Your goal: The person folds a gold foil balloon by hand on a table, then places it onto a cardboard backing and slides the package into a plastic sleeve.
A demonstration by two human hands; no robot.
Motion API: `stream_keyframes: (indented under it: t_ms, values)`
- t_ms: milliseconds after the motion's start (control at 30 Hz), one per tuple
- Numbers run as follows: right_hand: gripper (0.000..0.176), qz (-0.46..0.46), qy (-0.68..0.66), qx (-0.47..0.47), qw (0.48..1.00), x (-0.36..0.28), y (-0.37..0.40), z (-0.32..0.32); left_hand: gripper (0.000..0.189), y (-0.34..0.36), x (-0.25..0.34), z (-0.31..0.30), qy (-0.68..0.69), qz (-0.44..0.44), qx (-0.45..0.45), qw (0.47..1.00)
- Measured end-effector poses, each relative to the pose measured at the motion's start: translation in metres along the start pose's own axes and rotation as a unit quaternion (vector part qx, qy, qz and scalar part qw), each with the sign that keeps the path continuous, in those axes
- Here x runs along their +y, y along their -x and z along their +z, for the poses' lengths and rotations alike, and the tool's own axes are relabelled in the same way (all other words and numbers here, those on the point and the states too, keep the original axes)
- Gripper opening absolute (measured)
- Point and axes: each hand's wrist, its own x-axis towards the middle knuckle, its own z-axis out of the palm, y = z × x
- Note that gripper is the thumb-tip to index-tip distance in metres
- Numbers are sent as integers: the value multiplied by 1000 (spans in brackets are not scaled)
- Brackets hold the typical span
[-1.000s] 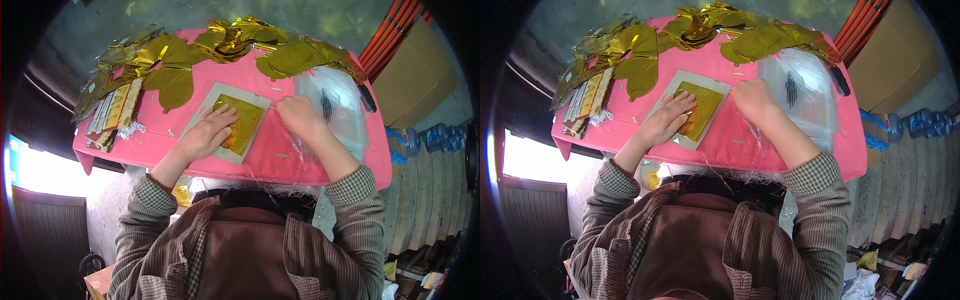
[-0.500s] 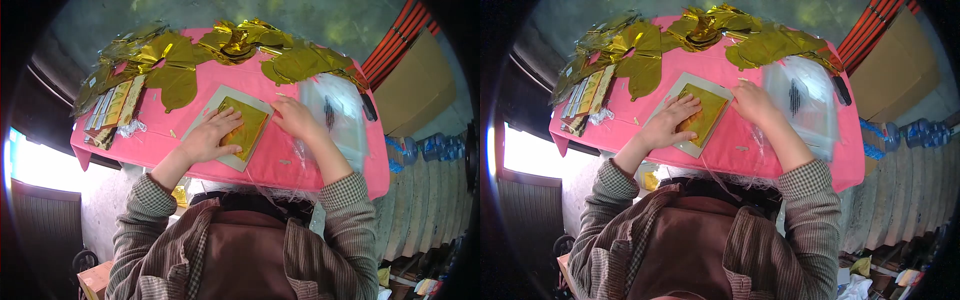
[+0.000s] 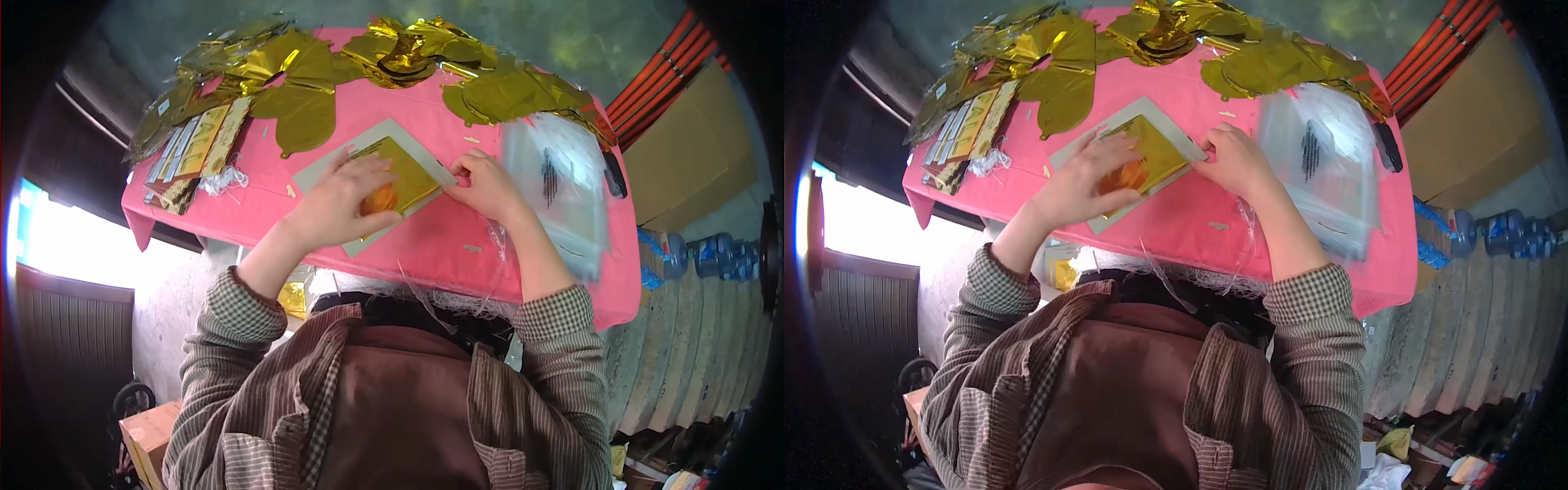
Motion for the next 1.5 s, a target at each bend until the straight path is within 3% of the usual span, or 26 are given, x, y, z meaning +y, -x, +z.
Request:
stream_keyframes:
  t_ms: [100,333,600,700,900,1033,1267,1500]
  values:
    - [19,3,-87,-25,996,4,0,4,56,5,8,17,-30,-25,5,999]
    - [21,7,-109,-22,994,1,5,7,50,7,-1,19,1,-18,3,1000]
    - [22,-154,29,117,981,-15,19,15,42,9,-3,22,-14,-3,16,1000]
    - [25,-172,26,122,977,-17,18,17,38,12,2,19,-44,8,64,997]
    - [23,-238,54,129,961,-34,14,18,31,28,36,16,-37,57,64,996]
    - [19,-260,83,95,957,-44,4,19,33,37,57,28,-118,50,82,988]
    - [14,-275,105,23,955,-48,-4,17,42,38,58,32,-91,24,41,995]
    - [9,-295,156,19,943,-50,-6,22,43,44,53,44,-101,31,88,990]
